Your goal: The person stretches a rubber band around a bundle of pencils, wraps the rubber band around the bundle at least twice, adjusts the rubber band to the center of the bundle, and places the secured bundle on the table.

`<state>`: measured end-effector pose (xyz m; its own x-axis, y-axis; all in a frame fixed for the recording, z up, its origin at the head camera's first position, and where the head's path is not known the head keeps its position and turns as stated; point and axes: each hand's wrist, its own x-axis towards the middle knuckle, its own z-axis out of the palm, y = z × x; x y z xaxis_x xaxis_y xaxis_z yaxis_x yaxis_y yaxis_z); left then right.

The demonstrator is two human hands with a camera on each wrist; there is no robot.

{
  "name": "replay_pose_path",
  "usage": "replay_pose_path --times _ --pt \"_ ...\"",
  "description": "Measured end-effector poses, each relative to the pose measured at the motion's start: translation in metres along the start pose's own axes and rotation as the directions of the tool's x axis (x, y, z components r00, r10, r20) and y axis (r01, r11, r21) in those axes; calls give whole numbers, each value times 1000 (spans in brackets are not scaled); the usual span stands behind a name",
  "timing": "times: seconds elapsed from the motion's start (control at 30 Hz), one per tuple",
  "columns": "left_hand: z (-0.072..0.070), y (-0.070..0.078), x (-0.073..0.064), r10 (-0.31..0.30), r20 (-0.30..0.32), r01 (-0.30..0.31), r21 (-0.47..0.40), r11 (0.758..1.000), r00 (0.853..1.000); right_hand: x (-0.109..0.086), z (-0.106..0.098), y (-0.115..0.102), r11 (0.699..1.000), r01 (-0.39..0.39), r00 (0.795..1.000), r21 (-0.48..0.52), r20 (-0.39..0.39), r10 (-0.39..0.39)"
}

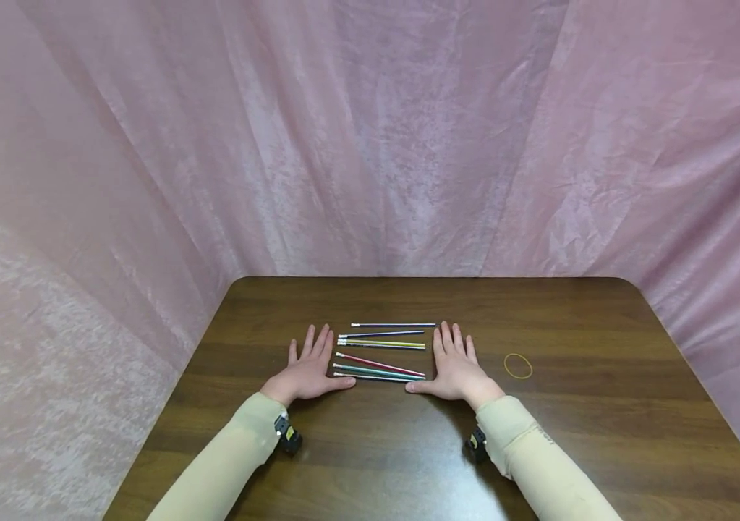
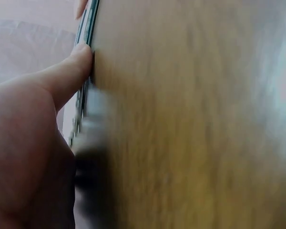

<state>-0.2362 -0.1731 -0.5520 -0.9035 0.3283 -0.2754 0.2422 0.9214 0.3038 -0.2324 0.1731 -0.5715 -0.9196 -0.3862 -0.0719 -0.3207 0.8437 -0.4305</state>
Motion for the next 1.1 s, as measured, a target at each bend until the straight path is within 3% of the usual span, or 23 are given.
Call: replay_pose_path --times 0.23,0.33,0.57,0.87,1.1 --pt "-1 -4 17 -15 -11 15 19 1000 1000 8 -14 16 999 -51 998 -15 21 52" --pt "-3 1 22 -27 -11 27 48 998 1000 14 -13 22 999 -45 999 -7 22 45" --pt "1 4 33 -25 -33 25 -3 1000 999 25 -5 30 999 -39 999 -32 20 40" --pt "8 10 50 -39 -50 39 2 999 998 31 0 24 999 -15 1000 -29 12 15" --pt "18 12 55 -68 -13 68 6 998 998 32 5 20 1000 -7 999 -27 41 8"
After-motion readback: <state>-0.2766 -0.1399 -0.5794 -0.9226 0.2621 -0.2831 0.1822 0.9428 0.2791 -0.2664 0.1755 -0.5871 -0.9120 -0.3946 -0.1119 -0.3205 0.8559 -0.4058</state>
